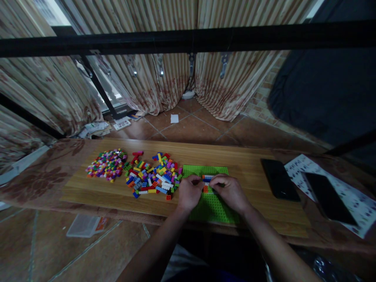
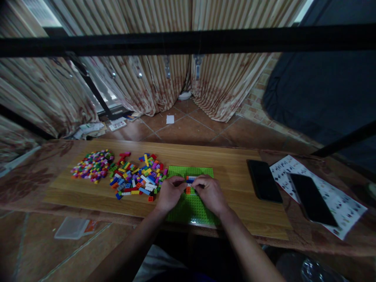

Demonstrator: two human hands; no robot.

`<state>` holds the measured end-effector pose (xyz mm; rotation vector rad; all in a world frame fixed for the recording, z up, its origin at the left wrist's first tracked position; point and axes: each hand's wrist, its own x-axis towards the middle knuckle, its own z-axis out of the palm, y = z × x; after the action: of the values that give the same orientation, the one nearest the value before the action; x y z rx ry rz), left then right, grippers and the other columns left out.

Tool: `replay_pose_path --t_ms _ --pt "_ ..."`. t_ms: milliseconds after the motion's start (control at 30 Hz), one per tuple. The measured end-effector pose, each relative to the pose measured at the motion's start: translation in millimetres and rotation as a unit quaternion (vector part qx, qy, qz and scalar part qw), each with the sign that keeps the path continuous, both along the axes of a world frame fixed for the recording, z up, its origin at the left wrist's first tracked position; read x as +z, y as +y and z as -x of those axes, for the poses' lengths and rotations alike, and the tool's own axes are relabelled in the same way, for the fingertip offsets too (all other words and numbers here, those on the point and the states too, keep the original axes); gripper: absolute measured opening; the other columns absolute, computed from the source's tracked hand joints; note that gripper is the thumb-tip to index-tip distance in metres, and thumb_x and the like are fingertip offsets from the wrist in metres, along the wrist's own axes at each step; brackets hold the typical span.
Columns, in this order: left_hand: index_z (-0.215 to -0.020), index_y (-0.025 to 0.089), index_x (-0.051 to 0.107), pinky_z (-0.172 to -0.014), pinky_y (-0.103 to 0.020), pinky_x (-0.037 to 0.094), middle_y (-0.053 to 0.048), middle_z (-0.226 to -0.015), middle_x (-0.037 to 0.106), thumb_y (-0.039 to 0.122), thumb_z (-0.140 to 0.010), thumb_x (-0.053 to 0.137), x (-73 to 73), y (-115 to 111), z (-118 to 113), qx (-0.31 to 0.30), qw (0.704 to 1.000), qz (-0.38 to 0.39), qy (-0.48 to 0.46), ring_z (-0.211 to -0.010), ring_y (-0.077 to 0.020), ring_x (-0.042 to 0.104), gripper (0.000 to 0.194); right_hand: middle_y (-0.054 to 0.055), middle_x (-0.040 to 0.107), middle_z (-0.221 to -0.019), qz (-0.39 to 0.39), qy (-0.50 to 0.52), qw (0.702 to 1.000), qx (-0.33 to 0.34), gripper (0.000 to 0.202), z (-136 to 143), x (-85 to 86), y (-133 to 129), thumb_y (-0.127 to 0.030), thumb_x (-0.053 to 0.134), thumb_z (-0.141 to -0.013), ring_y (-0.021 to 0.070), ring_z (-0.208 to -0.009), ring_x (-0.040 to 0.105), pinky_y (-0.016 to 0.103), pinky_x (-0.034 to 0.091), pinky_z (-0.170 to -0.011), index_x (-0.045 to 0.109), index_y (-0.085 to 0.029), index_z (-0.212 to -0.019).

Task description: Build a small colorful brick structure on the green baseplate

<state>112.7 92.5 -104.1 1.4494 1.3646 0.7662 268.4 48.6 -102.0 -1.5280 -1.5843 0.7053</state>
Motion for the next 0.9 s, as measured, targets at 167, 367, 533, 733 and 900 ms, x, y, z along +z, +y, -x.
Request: replay_pose_path --t_ms 167,367,533,733,900 --pt "-0.082 0.014 0.071 -0.068 -0.026 0.051 -0.004 -0.076 0.072 0.013 -0.072 0.068 -2.6 3.1 -1.4 0.009 1.000 0.010 0.000 -0.072 -0.0158 0.067 0.010 0.001 0.068 -0.079 0.018 -0.001 1.000 -0.002 0.015 -2.7 -0.5 4.3 -0.021 0.058 -0.080 0.0160 -0.077 0.064 0.030 0.047 -0.074 0.070 -0.022 -0.071" --pt "-0.082 0.014 0.071 -0.063 -0.025 0.050 -0.003 -0.071 0.070 0.017 -0.072 0.068 -5.7 1.6 1.2 0.011 0.999 0.021 -0.031 -0.068 -0.0148 0.066 0.011 0.002 0.070 -0.083 0.007 -0.040 0.999 0.004 0.013 -1.1 2.7 5.1 -0.020 0.059 -0.080 0.0170 -0.079 0.064 0.032 0.048 -0.076 0.071 -0.023 -0.079" --pt "-0.085 0.014 0.070 -0.061 -0.024 0.050 -0.002 -0.072 0.071 0.018 -0.071 0.069 -5.2 0.5 3.6 0.020 0.995 0.042 -0.092 -0.066 -0.0143 0.065 0.015 0.003 0.070 -0.087 -0.003 -0.077 0.997 -0.011 0.015 0.8 9.2 -0.4 -0.024 0.057 -0.085 0.0184 -0.082 0.064 0.034 0.049 -0.078 0.071 -0.024 -0.085" --pt "-0.081 0.015 0.071 -0.066 -0.025 0.051 -0.003 -0.078 0.072 0.015 -0.069 0.070 -3.7 0.5 2.6 0.017 0.998 0.011 -0.067 -0.072 -0.0152 0.067 0.012 0.002 0.071 -0.086 -0.008 -0.117 0.993 -0.021 0.019 1.3 9.1 -2.4 -0.029 0.054 -0.088 0.0191 -0.081 0.065 0.032 0.049 -0.075 0.072 -0.025 -0.085" --pt "-0.081 0.015 0.071 -0.065 -0.024 0.051 -0.003 -0.077 0.072 0.014 -0.070 0.069 -1.1 0.6 2.5 0.001 0.999 0.009 -0.042 -0.071 -0.0151 0.067 0.011 0.002 0.070 -0.087 0.007 -0.142 0.990 -0.012 0.018 0.9 9.1 -4.1 -0.027 0.053 -0.088 0.0191 -0.083 0.064 0.033 0.048 -0.077 0.071 -0.025 -0.084"
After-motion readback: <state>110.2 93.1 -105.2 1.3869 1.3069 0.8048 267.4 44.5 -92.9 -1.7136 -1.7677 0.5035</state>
